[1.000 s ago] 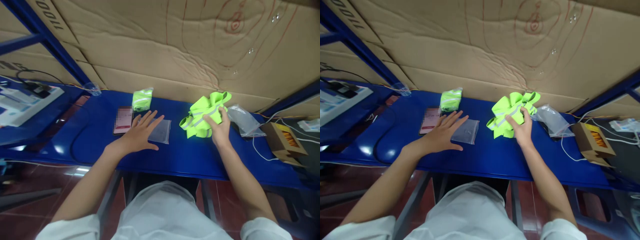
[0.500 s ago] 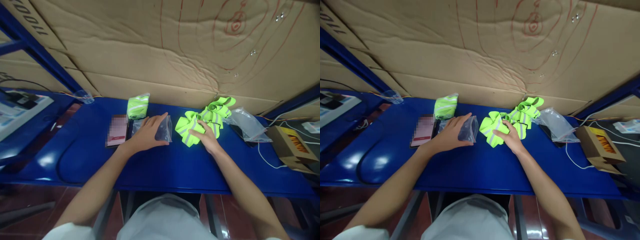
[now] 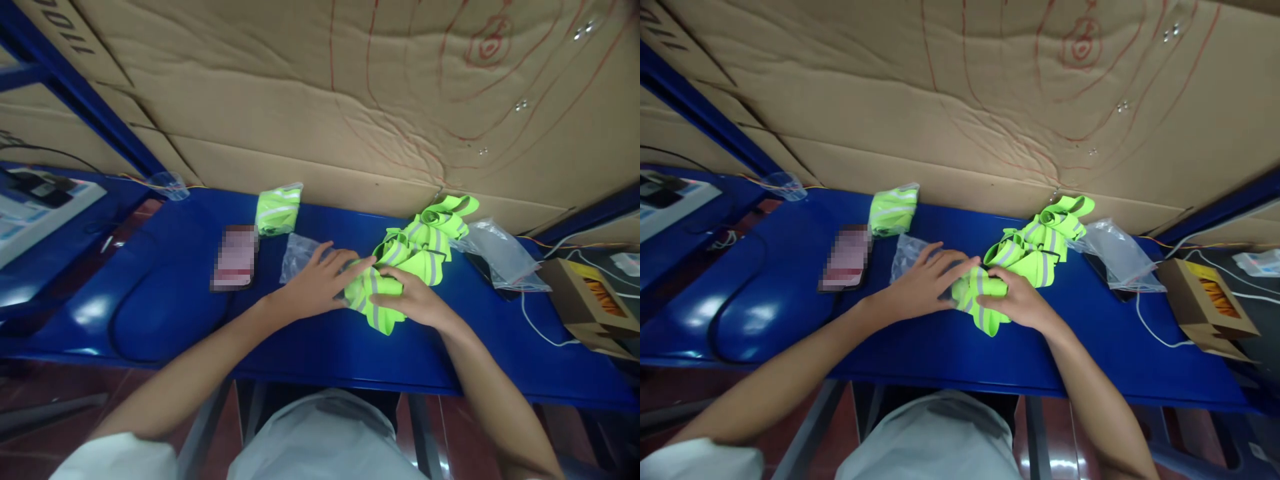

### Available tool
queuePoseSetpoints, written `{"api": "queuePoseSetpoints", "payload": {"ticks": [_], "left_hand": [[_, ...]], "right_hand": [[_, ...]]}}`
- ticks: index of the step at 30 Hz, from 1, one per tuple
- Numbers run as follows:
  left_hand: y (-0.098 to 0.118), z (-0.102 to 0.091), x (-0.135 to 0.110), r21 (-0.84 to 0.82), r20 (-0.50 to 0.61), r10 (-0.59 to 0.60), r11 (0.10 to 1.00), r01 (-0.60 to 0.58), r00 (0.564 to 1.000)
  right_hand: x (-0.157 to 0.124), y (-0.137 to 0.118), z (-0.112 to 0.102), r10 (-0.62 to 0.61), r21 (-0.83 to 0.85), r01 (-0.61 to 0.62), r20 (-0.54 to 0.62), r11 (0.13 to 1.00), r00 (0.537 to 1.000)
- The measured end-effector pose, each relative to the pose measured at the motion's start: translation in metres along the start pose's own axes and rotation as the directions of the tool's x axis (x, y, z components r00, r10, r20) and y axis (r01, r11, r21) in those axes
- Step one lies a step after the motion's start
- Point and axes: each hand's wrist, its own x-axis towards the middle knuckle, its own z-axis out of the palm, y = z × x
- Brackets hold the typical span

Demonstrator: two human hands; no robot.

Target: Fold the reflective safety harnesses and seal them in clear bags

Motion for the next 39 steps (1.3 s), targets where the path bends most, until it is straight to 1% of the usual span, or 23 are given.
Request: {"api": "queuePoseSetpoints", "payload": {"ticks": [2,5,7,9,11,15,17,19,21,22,25,27,30,34,37,39], "left_hand": [[0.003,0.000,0.005,-0.052,0.042,0.050,0.998,-0.048,0.998],[0.009,0.000,0.008,-0.110,0.031,0.062,0.992,-0.058,0.998],[0.010,0.001,0.007,-0.100,0.008,0.063,0.993,-0.062,0.998],[0.010,0.000,0.004,-0.053,-0.001,0.063,0.997,-0.063,0.998],[0.007,0.001,0.001,-0.007,-0.002,0.045,0.999,-0.045,0.999],[0.001,0.005,-0.002,0.014,-0.006,-0.029,0.999,0.029,1.000],[0.001,0.008,-0.002,0.014,-0.008,-0.040,0.999,0.041,0.999],[0.004,0.010,0.000,0.026,-0.033,-0.035,0.999,0.036,0.999],[0.007,0.011,0.001,0.055,-0.074,-0.024,0.998,0.028,0.997],[0.009,0.011,0.002,0.072,-0.093,-0.019,0.997,0.025,0.995],[0.009,0.010,0.002,0.106,-0.106,-0.025,0.994,0.036,0.994],[0.008,0.011,0.001,0.095,-0.090,-0.054,0.993,0.062,0.994],[0.007,0.013,0.001,0.042,-0.099,-0.105,0.993,0.110,0.990],[0.011,0.015,0.002,-0.025,-0.167,-0.146,0.989,0.144,0.975],[0.014,0.015,0.001,-0.031,-0.177,-0.164,0.987,0.161,0.971],[0.015,0.015,0.001,-0.016,-0.177,-0.144,0.990,0.143,0.974]], "right_hand": [[-0.001,0.001,-0.003,0.005,0.014,-0.006,0.039,1.000,0.999],[-0.002,0.002,-0.005,-0.027,0.095,0.023,0.038,0.995,0.999],[-0.002,0.001,-0.003,-0.041,0.175,0.044,-0.022,0.984,0.999],[-0.001,-0.001,0.000,-0.027,0.217,0.049,-0.101,0.975,0.995],[-0.001,-0.003,0.005,-0.018,0.226,0.052,-0.151,0.973,0.988],[0.000,-0.006,0.016,-0.090,0.268,0.119,-0.120,0.956,0.989],[0.001,-0.006,0.022,-0.089,0.337,0.122,-0.113,0.934,0.990],[0.001,-0.006,0.029,0.002,0.467,0.077,-0.166,0.881,0.986],[0.003,-0.007,0.034,0.115,0.619,0.047,-0.219,0.784,0.969],[0.003,-0.008,0.035,0.153,0.682,0.048,-0.231,0.730,0.961],[0.005,-0.011,0.036,0.206,0.795,0.032,-0.195,0.605,0.959],[0.006,-0.012,0.034,0.225,0.826,0.002,-0.155,0.564,0.962],[0.007,-0.010,0.031,0.197,0.829,-0.005,-0.127,0.559,0.972],[0.007,-0.010,0.036,0.201,0.819,0.043,-0.190,0.572,0.961],[0.006,-0.013,0.043,0.208,0.786,0.006,-0.172,0.618,0.963],[0.005,-0.014,0.044,0.202,0.749,-0.002,-0.175,0.662,0.964]]}}
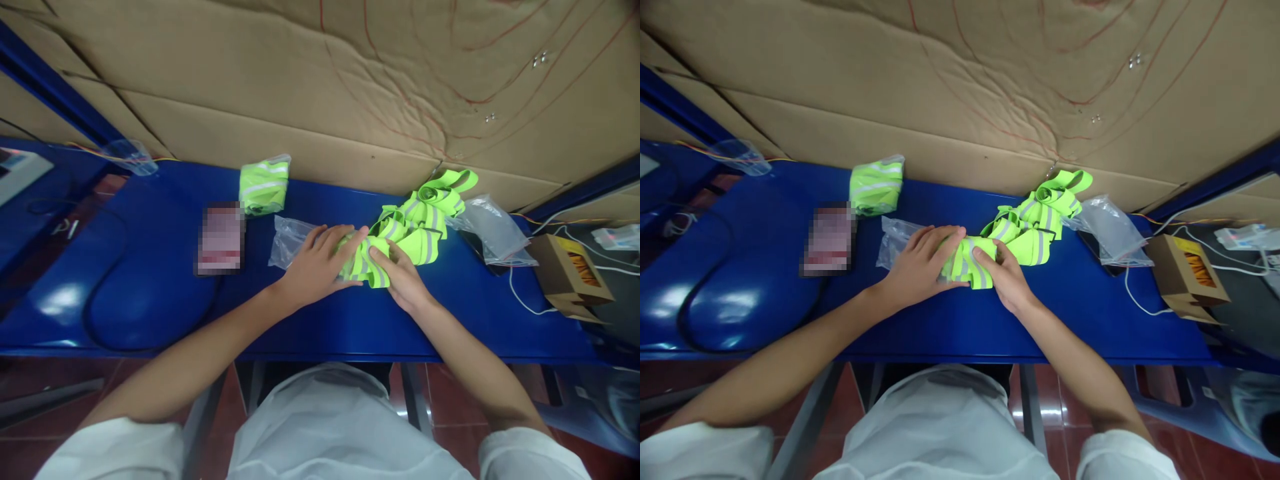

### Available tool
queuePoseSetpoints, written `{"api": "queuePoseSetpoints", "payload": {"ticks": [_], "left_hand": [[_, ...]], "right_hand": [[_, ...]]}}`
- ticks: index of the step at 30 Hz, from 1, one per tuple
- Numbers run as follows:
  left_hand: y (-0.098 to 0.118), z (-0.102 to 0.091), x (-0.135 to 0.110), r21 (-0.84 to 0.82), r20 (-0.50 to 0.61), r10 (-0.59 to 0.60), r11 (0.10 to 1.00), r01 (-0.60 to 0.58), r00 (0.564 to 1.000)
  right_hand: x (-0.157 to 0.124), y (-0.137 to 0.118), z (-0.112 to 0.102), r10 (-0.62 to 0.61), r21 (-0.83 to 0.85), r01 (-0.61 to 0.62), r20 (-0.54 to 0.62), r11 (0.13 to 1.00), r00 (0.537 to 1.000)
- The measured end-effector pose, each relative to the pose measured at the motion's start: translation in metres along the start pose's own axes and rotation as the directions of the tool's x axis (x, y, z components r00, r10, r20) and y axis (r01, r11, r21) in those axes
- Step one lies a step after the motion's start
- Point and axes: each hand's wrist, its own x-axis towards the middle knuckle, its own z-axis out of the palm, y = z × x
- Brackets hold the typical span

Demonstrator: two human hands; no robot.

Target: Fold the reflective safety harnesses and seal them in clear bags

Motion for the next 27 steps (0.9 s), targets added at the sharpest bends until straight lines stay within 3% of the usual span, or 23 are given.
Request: {"api": "queuePoseSetpoints", "payload": {"ticks": [3,7,9,12,15,19,22,27], "left_hand": [[0.000,-0.002,0.000,0.029,-0.013,0.033,0.999,-0.032,0.999],[0.002,-0.005,0.002,0.015,-0.023,0.006,1.000,-0.006,1.000],[0.005,-0.006,0.002,0.021,0.016,0.006,1.000,-0.006,1.000],[0.013,-0.006,0.001,0.091,0.060,0.068,0.993,-0.074,0.996],[0.017,-0.006,0.000,0.121,0.067,0.143,0.981,-0.151,0.987],[0.008,-0.016,-0.001,-0.017,0.061,0.226,0.974,-0.226,0.972],[-0.003,-0.027,-0.001,0.020,0.055,0.221,0.975,-0.222,0.974],[-0.009,-0.023,-0.003,0.020,0.163,0.167,0.985,-0.172,0.972]], "right_hand": [[-0.001,-0.003,-0.004,-0.015,-0.021,0.016,0.009,1.000,1.000],[0.002,-0.006,-0.008,0.058,0.108,-0.070,0.110,0.992,0.992],[0.002,-0.003,-0.006,0.054,0.121,-0.063,0.074,0.991,0.996],[0.001,0.007,0.000,-0.038,-0.020,0.038,-0.034,0.999,0.999],[0.000,0.014,0.003,-0.151,-0.208,0.153,0.027,0.966,0.988],[0.002,0.012,-0.004,-0.158,-0.298,0.167,0.055,0.940,0.986],[0.003,0.006,-0.009,-0.185,-0.334,0.188,0.041,0.924,0.982],[-0.002,0.002,-0.007,-0.255,-0.335,0.298,0.167,0.894,0.952]]}}
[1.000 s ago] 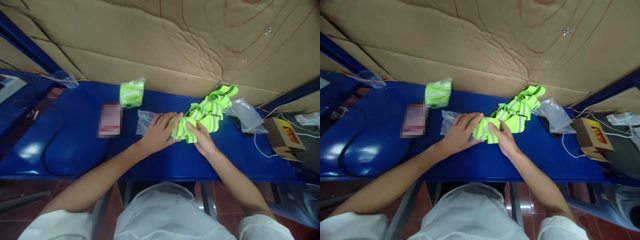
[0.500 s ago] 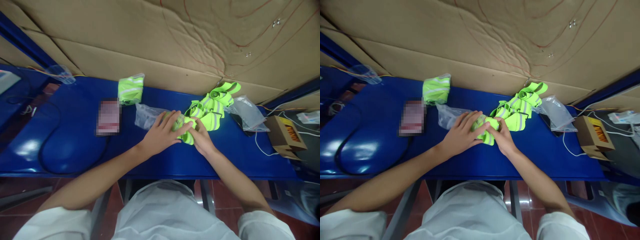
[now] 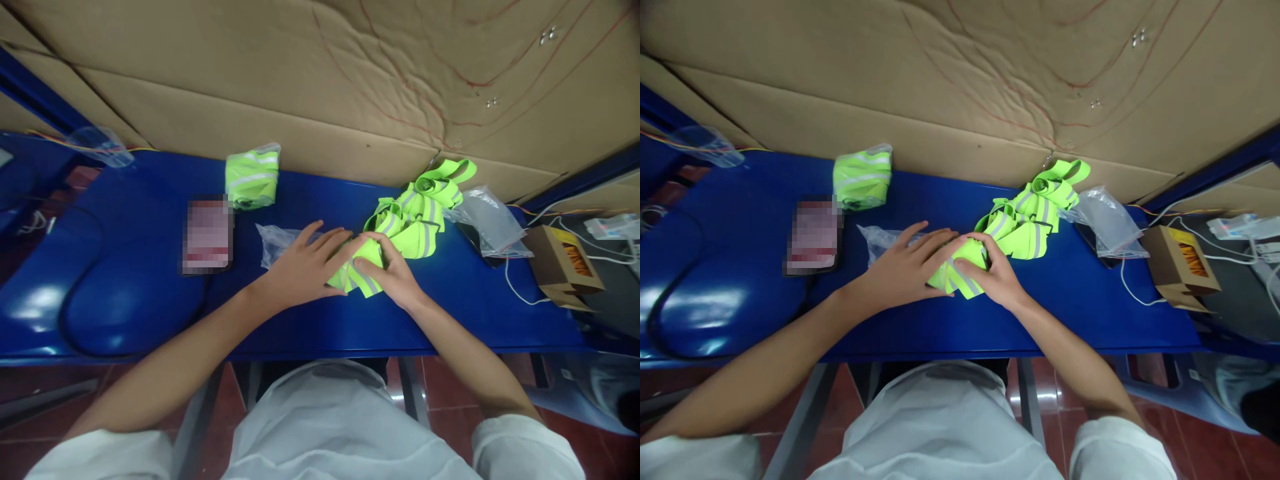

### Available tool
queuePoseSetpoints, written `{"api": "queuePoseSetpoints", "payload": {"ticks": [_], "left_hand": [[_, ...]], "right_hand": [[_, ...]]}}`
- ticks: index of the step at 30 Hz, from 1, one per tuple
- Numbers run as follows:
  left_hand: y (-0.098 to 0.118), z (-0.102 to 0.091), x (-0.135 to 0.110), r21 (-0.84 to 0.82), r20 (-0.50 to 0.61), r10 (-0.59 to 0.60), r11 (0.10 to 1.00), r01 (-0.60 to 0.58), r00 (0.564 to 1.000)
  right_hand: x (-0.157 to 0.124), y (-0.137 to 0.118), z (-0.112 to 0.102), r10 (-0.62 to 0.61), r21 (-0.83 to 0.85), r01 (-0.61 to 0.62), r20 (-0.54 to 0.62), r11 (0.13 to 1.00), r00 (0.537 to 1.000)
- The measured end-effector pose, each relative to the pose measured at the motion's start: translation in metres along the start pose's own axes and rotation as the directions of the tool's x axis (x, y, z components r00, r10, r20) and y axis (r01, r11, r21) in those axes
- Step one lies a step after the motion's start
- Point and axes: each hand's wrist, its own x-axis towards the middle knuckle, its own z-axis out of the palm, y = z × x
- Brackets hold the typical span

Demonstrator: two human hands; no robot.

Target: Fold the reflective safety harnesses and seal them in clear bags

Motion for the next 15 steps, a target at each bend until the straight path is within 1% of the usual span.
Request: {"api": "queuePoseSetpoints", "payload": {"ticks": [2,4,7,10,15], "left_hand": [[0.002,0.004,0.001,-0.018,0.030,-0.032,0.999,0.033,0.999],[0.004,0.006,0.002,-0.018,0.027,-0.073,0.997,0.073,0.997],[0.010,0.008,0.005,0.000,0.013,-0.110,0.994,0.110,0.994],[0.017,0.011,0.008,0.021,0.011,-0.134,0.991,0.134,0.991],[0.025,0.014,0.012,0.059,0.023,-0.154,0.987,0.152,0.988]], "right_hand": [[-0.001,-0.001,0.001,-0.001,-0.014,0.000,-0.018,1.000,1.000],[-0.002,-0.002,0.002,-0.011,-0.052,0.009,-0.036,0.999,0.999],[-0.004,-0.001,0.002,-0.118,-0.171,0.104,-0.073,0.980,0.990],[-0.007,0.004,0.005,-0.223,-0.299,0.183,-0.104,0.937,0.969],[-0.008,0.018,0.013,-0.288,-0.407,0.199,-0.170,0.892,0.942]]}}
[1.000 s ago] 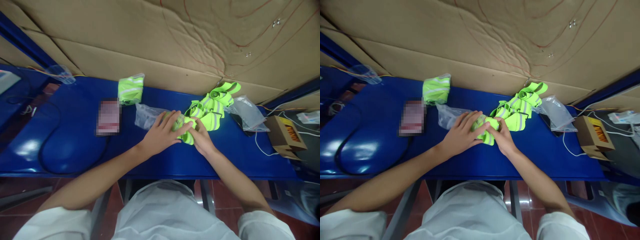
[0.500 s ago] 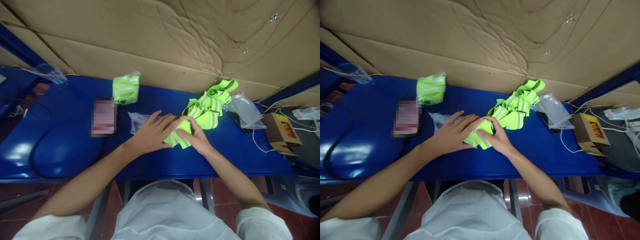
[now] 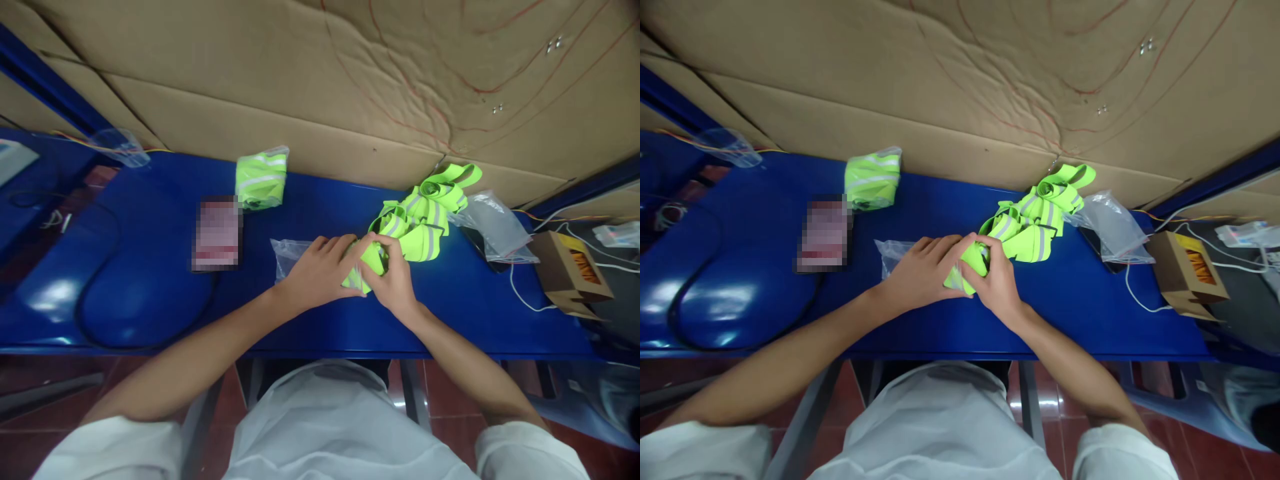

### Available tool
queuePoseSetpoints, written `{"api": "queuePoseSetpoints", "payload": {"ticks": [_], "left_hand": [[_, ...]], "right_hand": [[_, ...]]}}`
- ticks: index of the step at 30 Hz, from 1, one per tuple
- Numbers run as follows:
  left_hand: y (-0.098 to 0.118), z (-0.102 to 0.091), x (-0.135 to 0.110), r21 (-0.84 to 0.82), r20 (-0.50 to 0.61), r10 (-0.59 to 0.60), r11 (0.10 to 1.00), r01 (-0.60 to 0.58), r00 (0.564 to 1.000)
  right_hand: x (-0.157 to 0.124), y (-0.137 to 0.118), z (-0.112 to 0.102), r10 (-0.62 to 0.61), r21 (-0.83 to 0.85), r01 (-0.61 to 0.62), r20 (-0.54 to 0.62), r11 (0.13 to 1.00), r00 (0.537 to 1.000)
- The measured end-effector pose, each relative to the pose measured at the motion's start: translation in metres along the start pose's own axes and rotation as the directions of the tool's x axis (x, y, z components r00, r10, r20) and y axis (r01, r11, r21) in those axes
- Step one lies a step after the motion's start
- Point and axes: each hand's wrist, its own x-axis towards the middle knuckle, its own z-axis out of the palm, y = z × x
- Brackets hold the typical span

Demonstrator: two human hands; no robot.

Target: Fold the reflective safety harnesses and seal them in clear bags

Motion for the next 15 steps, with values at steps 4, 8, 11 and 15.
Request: {"api": "queuePoseSetpoints", "payload": {"ticks": [4,8,11,15], "left_hand": [[0.007,-0.005,0.002,0.089,-0.030,0.035,0.995,-0.033,0.999],[0.003,-0.005,0.001,0.075,-0.155,0.047,0.997,-0.036,0.987],[-0.011,0.001,-0.001,-0.050,-0.256,-0.015,0.999,0.003,0.967],[-0.024,0.010,-0.004,-0.130,-0.252,-0.020,0.991,-0.013,0.967]], "right_hand": [[0.000,0.001,0.004,-0.057,0.090,0.061,-0.051,0.994,0.997],[0.003,-0.007,-0.001,0.014,0.215,0.004,-0.085,0.977,0.996],[0.005,-0.010,-0.009,0.001,0.362,-0.051,0.135,0.931,0.991],[0.004,-0.003,-0.012,-0.066,0.426,-0.106,0.368,0.898,0.927]]}}
